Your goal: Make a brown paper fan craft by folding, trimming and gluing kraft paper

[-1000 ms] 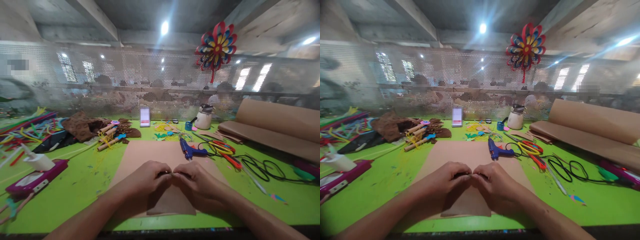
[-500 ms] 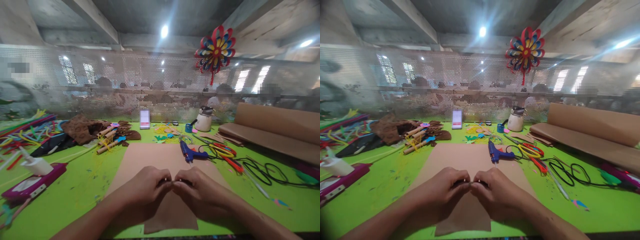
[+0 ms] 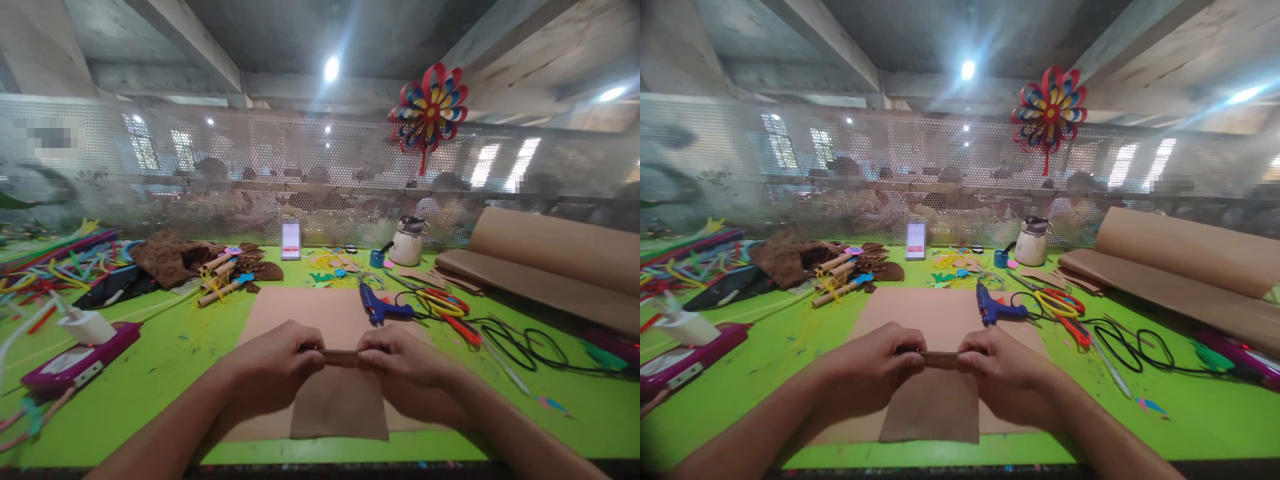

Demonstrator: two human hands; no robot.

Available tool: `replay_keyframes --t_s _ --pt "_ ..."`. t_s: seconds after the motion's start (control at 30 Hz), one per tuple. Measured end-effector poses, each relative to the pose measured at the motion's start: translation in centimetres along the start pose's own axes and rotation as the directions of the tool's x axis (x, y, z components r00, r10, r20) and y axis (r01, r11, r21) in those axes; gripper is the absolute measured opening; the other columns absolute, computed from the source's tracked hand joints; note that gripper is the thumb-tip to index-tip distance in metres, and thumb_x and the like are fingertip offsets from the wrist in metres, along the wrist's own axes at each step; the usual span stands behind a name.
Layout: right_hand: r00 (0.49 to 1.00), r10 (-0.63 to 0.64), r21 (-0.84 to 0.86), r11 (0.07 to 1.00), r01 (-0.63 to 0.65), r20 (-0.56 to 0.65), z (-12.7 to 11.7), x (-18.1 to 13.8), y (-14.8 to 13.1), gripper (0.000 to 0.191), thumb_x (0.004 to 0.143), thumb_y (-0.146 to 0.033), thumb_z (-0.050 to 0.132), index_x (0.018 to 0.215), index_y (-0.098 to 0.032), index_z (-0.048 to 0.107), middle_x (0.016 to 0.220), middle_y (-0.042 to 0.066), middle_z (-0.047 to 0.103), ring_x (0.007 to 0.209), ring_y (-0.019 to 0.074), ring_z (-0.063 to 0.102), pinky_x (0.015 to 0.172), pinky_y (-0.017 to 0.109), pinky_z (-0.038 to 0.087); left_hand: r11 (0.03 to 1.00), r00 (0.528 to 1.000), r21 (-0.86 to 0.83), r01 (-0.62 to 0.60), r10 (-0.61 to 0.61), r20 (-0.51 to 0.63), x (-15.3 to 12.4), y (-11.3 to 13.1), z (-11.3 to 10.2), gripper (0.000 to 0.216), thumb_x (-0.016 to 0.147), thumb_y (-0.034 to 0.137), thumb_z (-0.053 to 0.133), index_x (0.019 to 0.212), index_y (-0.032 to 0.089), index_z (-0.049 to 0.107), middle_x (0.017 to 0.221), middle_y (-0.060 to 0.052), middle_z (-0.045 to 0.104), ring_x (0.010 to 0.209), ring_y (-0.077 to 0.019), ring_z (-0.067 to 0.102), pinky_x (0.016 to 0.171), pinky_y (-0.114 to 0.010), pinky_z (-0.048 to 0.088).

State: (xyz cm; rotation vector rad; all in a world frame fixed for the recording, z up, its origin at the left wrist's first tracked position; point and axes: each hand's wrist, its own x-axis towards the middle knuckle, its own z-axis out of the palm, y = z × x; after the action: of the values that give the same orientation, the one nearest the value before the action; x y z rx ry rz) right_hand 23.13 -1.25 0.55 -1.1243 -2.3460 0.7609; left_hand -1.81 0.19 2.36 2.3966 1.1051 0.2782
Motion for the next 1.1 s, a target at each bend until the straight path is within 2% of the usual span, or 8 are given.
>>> replay_keyframes --t_s 0.17,0.33,0.47,0.53,0.7,0.87,1.0,1.1 --pt "0.998 0.069 0.203 0.977 -0.069 0.009 -0.3 -0.2 0.2 0.030 0.087 -0.038 0.053 0.073 -0.014 0.065 0.052 -0.003 0.054 0.048 0.0096 0.048 0.046 0.019 0.036 0.999 0.999 -0.049 0.015 -0.017 -0.040 0.2 -0.1 0.0 0.021 0.080 0.029 0.052 0.067 0.016 0.062 0.054 0.005 0.048 0.053 -0.0096 0.038 0.046 -0.022 0.025" --pt "0.987 0.141 0.515 0.843 -0.158 0.071 -0.3 -0.2 2.0 0.040 0.082 -0.054 0.058 0.078 -0.014 0.062 0.040 -0.007 0.050 0.031 0.0062 0.038 0.035 0.016 0.026 0.939 0.994 -0.343 -0.038 0.072 0.086 1.0 -1.0 -1.1 0.022 0.078 0.035 0.060 0.071 0.015 0.064 0.057 0.003 0.057 0.053 -0.0084 0.047 0.049 -0.018 0.035" --pt "0.983 0.137 0.676 0.737 -0.020 -0.120 -0.2 0.0 2.6 0.041 0.087 -0.053 0.054 0.088 -0.013 0.062 0.051 -0.002 0.060 0.037 0.0080 0.048 0.039 0.018 0.036 0.754 0.974 -0.657 -0.003 0.152 0.170 1.1 -1.6 -1.5 0.034 0.075 0.047 0.067 0.071 0.014 0.059 0.052 0.006 0.051 0.042 -0.0053 0.044 0.041 -0.016 0.036" --pt "0.983 0.070 0.688 0.722 0.066 -0.168 -0.1 -0.1 1.8 0.035 0.084 -0.045 0.062 0.104 -0.016 0.064 0.072 0.003 0.068 0.058 0.0112 0.061 0.056 0.022 0.047 0.659 0.965 -0.752 0.021 0.185 0.189 1.1 -1.5 -1.3 0.036 0.072 0.048 0.071 0.070 0.014 0.058 0.053 0.007 0.050 0.040 -0.0044 0.043 0.039 -0.016 0.036" --pt "0.968 -0.248 0.649 0.743 0.163 0.040 0.1 -1.1 -2.1 0.042 0.085 -0.042 0.062 0.124 -0.028 0.060 0.113 0.008 0.065 0.101 0.0199 0.061 0.087 0.034 0.047 0.515 0.902 -0.837 0.185 0.248 0.352 1.2 -0.9 0.8 0.038 0.063 0.047 0.078 0.074 0.015 0.062 0.057 0.006 0.057 0.037 -0.0041 0.046 0.040 -0.017 0.040" --pt "0.949 -0.314 0.551 0.786 0.281 -0.035 0.6 -1.6 -3.6 0.021 0.082 -0.031 0.069 0.100 -0.023 0.075 0.088 0.007 0.070 0.081 0.0168 0.063 0.074 0.027 0.048 0.461 0.883 -0.852 0.249 0.253 0.395 1.2 -0.9 2.9 0.041 0.057 0.050 0.082 0.075 0.015 0.069 0.056 0.003 0.058 0.044 -0.0070 0.049 0.048 -0.022 0.041" --pt "0.971 -0.231 0.562 0.796 0.225 -0.063 1.0 -1.7 -2.8 0.016 0.080 -0.032 0.070 0.088 -0.020 0.076 0.086 0.006 0.065 0.079 0.0170 0.062 0.072 0.027 0.048 0.495 0.874 -0.836 0.237 0.267 0.406 0.8 0.0 3.2 0.037 0.063 0.047 0.079 0.079 0.014 0.071 0.062 0.001 0.060 0.054 -0.0088 0.050 0.056 -0.024 0.040" --pt "0.989 -0.143 0.586 0.798 0.144 -0.048 0.5 -1.5 -2.1 0.025 0.085 -0.040 0.062 0.092 -0.018 0.071 0.084 0.005 0.064 0.080 0.0174 0.060 0.073 0.027 0.047 0.448 0.944 -0.870 0.206 0.143 0.298 1.1 0.3 2.3 0.031 0.076 0.042 0.069 0.088 0.015 0.070 0.075 -0.002 0.063 0.064 -0.0109 0.053 0.059 -0.023 0.040"
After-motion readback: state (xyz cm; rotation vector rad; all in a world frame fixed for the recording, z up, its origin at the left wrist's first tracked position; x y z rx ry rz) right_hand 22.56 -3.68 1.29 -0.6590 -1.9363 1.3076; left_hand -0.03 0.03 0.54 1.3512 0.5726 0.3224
